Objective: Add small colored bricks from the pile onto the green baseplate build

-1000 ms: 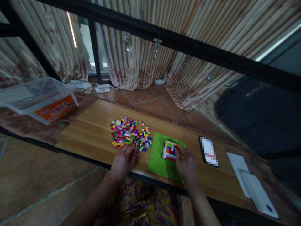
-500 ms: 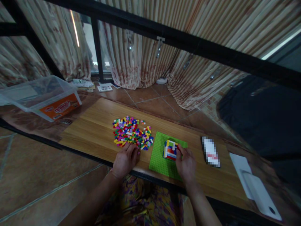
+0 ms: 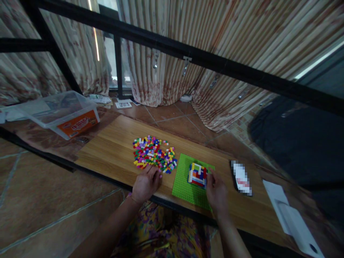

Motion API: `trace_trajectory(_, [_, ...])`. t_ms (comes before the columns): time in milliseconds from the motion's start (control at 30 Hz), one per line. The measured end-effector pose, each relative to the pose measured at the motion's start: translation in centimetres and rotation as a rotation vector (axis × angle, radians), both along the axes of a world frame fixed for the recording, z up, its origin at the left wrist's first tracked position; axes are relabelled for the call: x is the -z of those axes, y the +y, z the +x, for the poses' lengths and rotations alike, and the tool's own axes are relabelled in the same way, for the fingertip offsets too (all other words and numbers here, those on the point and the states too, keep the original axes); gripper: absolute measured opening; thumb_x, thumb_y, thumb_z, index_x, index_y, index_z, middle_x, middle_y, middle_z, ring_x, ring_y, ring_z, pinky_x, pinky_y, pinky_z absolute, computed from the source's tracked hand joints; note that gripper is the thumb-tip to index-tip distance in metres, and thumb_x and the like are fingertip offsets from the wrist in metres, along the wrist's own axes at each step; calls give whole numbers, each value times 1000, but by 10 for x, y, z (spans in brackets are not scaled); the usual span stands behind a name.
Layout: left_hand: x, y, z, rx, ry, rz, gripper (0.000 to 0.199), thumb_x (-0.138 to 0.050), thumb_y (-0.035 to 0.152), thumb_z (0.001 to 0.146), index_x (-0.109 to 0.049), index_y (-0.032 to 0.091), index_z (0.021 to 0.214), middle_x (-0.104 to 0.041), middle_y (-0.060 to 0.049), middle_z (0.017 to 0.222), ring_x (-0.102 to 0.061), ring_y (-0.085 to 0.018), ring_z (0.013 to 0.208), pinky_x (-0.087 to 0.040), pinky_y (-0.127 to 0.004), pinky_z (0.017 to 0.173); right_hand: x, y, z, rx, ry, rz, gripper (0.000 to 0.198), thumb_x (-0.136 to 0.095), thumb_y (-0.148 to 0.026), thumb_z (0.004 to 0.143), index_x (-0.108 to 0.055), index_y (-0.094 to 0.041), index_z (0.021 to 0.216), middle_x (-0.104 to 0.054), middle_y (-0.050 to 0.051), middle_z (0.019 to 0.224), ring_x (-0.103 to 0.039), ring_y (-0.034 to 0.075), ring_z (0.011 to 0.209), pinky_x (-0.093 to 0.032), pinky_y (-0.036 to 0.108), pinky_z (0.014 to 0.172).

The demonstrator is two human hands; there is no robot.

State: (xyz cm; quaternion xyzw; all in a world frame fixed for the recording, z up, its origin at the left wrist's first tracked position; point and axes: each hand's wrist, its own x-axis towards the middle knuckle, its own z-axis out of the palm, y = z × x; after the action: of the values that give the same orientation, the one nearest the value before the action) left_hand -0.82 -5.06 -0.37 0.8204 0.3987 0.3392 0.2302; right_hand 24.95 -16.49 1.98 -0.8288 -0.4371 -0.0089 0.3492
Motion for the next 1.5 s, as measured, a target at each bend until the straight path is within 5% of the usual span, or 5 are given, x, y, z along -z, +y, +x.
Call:
trace_trajectory(367, [1, 1, 0, 9, 6, -5, 14, -46, 28, 95, -56, 21, 91, -60, -4, 85, -61, -17, 79, -49, -28, 70, -14, -15, -5, 102, 134, 121, 42, -46, -46, 90, -69, -13, 103, -71, 16, 101, -65, 26, 90, -49, 37, 78])
trace_trajectory(633, [1, 0, 1, -9, 16, 2, 12, -47, 27, 94, -57, 21, 91, -60, -4, 87, -61, -16, 79, -49, -28, 71, -15, 23, -76, -338, -31, 41, 28, -45, -27, 93, -72, -24, 99, -69, 8, 101, -60, 21, 96, -46, 38, 89])
trace_trajectory(767, [-2, -1, 1, 7, 15, -11, 13, -46, 27, 94, -57, 21, 90, -59, -4, 86, -60, -16, 78, -50, -27, 69, -15, 43, -91, -431, -96, -20, 28, -46, -21, 91, -72, -24, 101, -68, 7, 98, -59, 21, 95, -45, 38, 89])
trace_trajectory(1167, [-4, -4, 2, 10, -18, -38, 12, -47, 26, 93, -57, 21, 89, -58, -4, 84, -58, -15, 73, -49, -25, 64, -17, 100, -92, -474, -224, -111, 27, -47, -23, 92, -70, -22, 104, -68, 7, 100, -56, 22, 96, -41, 35, 88])
trace_trajectory(1500, [-1, -5, 2, -4, 17, -6, 12, -45, 25, 93, -56, 22, 89, -58, -3, 84, -57, -14, 73, -47, -25, 63, 0, 151, -55, -337, -287, -214, 34, -42, -15, 87, -70, -18, 107, -69, 11, 98, -60, 23, 94, -44, 35, 87])
